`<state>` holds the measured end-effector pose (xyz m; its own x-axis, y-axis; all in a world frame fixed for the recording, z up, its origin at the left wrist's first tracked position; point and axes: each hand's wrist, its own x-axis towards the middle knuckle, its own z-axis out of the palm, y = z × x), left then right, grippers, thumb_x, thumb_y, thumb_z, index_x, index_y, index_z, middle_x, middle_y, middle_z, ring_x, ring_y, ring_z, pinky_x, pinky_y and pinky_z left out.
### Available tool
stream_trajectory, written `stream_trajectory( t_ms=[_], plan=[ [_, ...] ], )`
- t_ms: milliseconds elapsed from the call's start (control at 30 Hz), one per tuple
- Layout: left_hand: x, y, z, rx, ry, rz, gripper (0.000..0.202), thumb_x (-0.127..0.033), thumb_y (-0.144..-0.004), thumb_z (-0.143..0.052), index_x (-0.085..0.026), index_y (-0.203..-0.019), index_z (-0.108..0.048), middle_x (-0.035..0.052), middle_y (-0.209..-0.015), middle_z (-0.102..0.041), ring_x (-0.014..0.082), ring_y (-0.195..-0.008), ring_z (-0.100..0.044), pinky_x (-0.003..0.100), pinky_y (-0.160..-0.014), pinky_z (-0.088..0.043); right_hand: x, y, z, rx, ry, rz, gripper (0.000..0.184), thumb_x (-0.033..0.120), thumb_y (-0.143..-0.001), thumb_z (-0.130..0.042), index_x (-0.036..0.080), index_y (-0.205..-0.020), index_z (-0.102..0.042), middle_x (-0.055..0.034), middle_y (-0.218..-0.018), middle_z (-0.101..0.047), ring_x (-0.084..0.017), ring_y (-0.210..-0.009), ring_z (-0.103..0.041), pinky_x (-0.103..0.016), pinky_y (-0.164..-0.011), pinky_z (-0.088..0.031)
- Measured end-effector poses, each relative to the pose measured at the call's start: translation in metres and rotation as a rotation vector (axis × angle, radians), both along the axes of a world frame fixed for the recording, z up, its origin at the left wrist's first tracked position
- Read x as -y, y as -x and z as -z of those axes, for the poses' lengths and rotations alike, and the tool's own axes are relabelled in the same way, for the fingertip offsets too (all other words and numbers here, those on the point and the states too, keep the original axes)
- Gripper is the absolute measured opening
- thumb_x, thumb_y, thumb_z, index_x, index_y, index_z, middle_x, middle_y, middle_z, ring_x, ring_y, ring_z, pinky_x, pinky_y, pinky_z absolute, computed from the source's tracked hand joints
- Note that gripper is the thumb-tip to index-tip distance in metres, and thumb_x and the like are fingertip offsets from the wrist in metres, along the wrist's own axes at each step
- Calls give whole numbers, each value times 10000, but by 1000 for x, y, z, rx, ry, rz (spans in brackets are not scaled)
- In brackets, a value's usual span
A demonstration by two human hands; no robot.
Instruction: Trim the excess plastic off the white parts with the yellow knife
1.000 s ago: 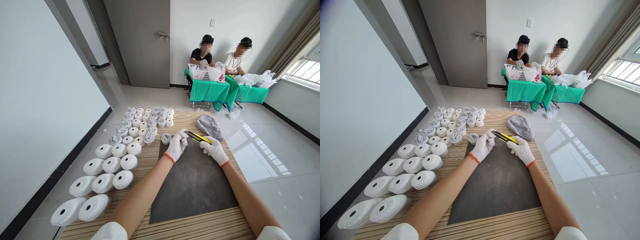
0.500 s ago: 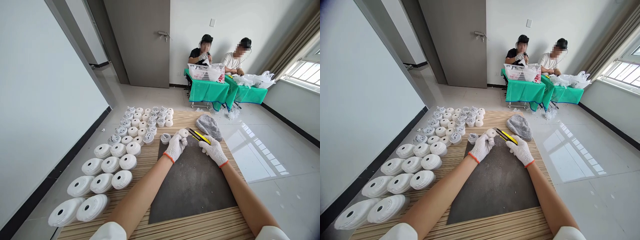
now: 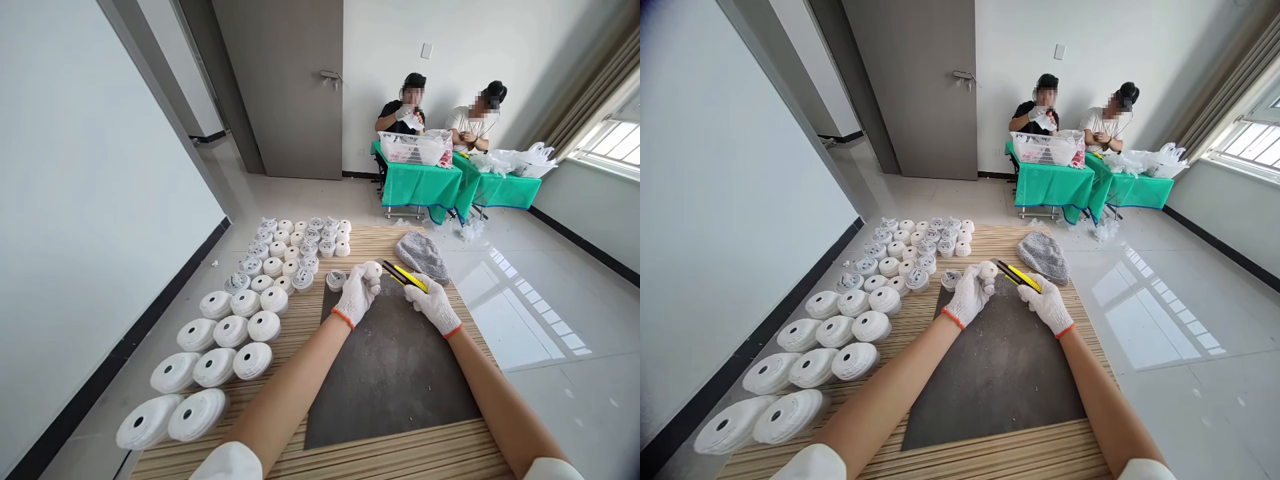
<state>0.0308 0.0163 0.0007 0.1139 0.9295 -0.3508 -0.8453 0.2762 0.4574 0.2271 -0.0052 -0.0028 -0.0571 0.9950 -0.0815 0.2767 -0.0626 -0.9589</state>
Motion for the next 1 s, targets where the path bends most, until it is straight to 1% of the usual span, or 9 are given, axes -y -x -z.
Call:
stream_trajectory(
  t_ms=[100, 200, 300, 367, 500, 633, 767, 867, 1000],
  plan=[
    [1, 0, -1, 16, 48, -51, 208, -61, -703, -588, -189, -849, -512, -44, -687, -503, 42, -489, -424, 142, -425, -330, -1, 3, -1, -2, 26, 25, 392, 487, -817, -667, 191, -1073, -655, 47, -630, -581, -87, -470, -451, -214, -452, -388],
    [3, 0, -5, 1, 71, -77, 211, -22, -686, -534, -187, -811, -489, -51, -652, -469, 44, -484, -415, 142, -438, -344, 0, 9, -3, 136, 19, 59, 333, 498, -848, -635, 202, -996, -667, 39, -630, -597, -89, -482, -473, -208, -468, -413],
    [3, 0, -6, -28, 60, -68, 102, -98, -776, -531, -188, -810, -497, -39, -644, -479, 64, -484, -437, 169, -446, -386, 2, 13, -2, 251, -40, 106, 356, 506, -854, -641, 222, -1062, -693, 28, -672, -637, -107, -527, -518, -214, -496, -444],
    [4, 0, -5, -43, 30, -74, 52, -191, -851, -550, -194, -826, -505, -37, -651, -492, 72, -475, -442, 185, -444, -399, 4, 13, 0, 237, -69, 103, 374, 506, -857, -648, 228, -1102, -697, 24, -690, -647, -113, -542, -526, -218, -505, -447],
    [4, 1, -1, -43, -36, -67, 199, -328, -932, -568, -209, -807, -470, -49, -645, -475, 66, -446, -417, 188, -411, -357, 7, 8, 4, 101, -58, 9, 387, 498, -866, -652, 206, -1117, -684, 32, -674, -612, -97, -507, -474, -215, -476, -405],
    [5, 2, 1, -32, -43, -45, 235, -360, -956, -580, -208, -816, -467, -54, -643, -469, 57, -442, -412, 181, -400, -343, 8, 4, 4, -30, -9, -40, 390, 493, -864, -651, 173, -1087, -663, 34, -665, -577, -86, -511, -447, -211, -475, -393],
    [7, 1, 2, -59, -63, -49, 212, -340, -939, -599, -207, -829, -477, -45, -649, -485, 71, -482, -470, 181, -430, -396, 7, 2, 6, -15, -17, -72, 376, 517, -871, -648, 173, -1020, -666, 21, -687, -600, -85, -524, -464, -210, -480, -410],
    [8, 3, -1, -63, -3, 5, 198, -343, -930, -572, -203, -832, -471, -39, -651, -480, 71, -478, -469, 162, -401, -362, 6, 1, 10, -31, -11, -5, 401, 542, -867, -661, 188, -1056, -672, 20, -696, -625, -83, -513, -473, -207, -478, -414],
    [-2, 5, -13, -63, 88, 179, 181, -245, -918, -503, -206, -776, -397, -77, -604, -374, 22, -371, -278, 121, -332, -173, -3, 1, 8, -154, 18, 197, 409, 568, -839, -666, 190, -993, -651, 33, -607, -600, -84, -450, -449, -209, -427, -365]
  ],
)
